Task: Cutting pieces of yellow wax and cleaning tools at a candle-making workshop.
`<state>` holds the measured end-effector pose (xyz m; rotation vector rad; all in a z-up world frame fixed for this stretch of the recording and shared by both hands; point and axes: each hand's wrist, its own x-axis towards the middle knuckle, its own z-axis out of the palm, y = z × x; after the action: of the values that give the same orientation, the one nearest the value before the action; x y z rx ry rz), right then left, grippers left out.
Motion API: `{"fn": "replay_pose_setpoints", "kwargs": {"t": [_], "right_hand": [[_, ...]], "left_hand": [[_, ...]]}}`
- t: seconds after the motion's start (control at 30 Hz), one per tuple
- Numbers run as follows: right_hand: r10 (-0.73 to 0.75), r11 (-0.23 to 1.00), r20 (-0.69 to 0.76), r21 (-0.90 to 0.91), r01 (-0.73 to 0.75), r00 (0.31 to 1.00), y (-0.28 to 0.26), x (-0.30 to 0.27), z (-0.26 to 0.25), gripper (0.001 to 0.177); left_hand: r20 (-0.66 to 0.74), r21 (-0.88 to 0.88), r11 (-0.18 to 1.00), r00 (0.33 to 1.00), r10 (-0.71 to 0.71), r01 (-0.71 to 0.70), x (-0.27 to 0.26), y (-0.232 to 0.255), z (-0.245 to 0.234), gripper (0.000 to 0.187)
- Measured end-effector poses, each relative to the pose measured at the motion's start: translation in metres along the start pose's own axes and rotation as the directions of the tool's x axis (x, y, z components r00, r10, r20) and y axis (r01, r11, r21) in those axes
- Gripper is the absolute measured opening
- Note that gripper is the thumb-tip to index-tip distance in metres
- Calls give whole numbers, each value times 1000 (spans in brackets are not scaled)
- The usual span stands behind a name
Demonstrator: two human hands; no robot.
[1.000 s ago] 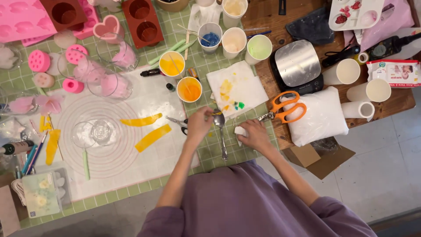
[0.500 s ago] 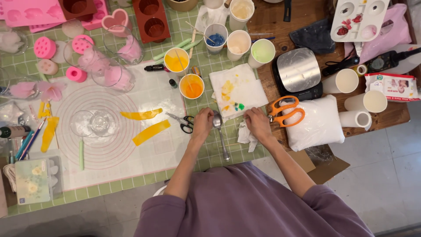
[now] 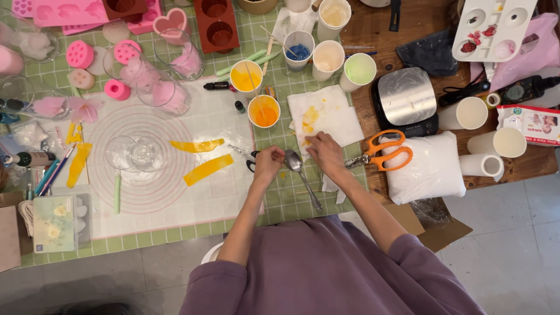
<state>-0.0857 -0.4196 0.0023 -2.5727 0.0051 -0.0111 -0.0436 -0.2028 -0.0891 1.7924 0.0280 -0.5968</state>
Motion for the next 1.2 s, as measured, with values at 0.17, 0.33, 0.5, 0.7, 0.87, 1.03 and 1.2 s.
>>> {"fn": "replay_pose_setpoints", "kwargs": {"t": [0.17, 0.33, 0.5, 0.7, 0.87, 1.03, 1.2], "right_hand": [[2, 999, 16, 36, -3, 1000, 10, 1, 15, 26], [58, 995, 85, 78, -65, 995, 17, 6, 20, 21], [109, 994, 369, -21, -109, 923, 0, -9, 3, 24], [203, 979, 524, -110, -171, 827, 2, -32, -14, 28], [189, 975, 113, 100, -201, 975, 28, -33, -15, 25], [127, 992, -65, -13, -128, 990, 56, -36, -22, 23], [338, 941, 196, -48, -336, 920, 77, -38, -22, 20]], "left_hand": [[-136, -5, 999, 990, -46, 45, 7, 8, -11, 14], [-206, -35, 999, 979, -11, 3, 14, 8, -3, 23], [-278, -144, 988, 961, 10, -52, 17, 12, 3, 23], [-343, -227, 971, 939, -11, -71, 19, 3, 4, 13], [-296, -362, 932, 952, -83, -32, 14, 15, 2, 12], [-213, -427, 904, 969, -124, 22, 11, 15, -5, 12], [-168, -428, 900, 971, -171, 85, 6, 18, -7, 14]]}}
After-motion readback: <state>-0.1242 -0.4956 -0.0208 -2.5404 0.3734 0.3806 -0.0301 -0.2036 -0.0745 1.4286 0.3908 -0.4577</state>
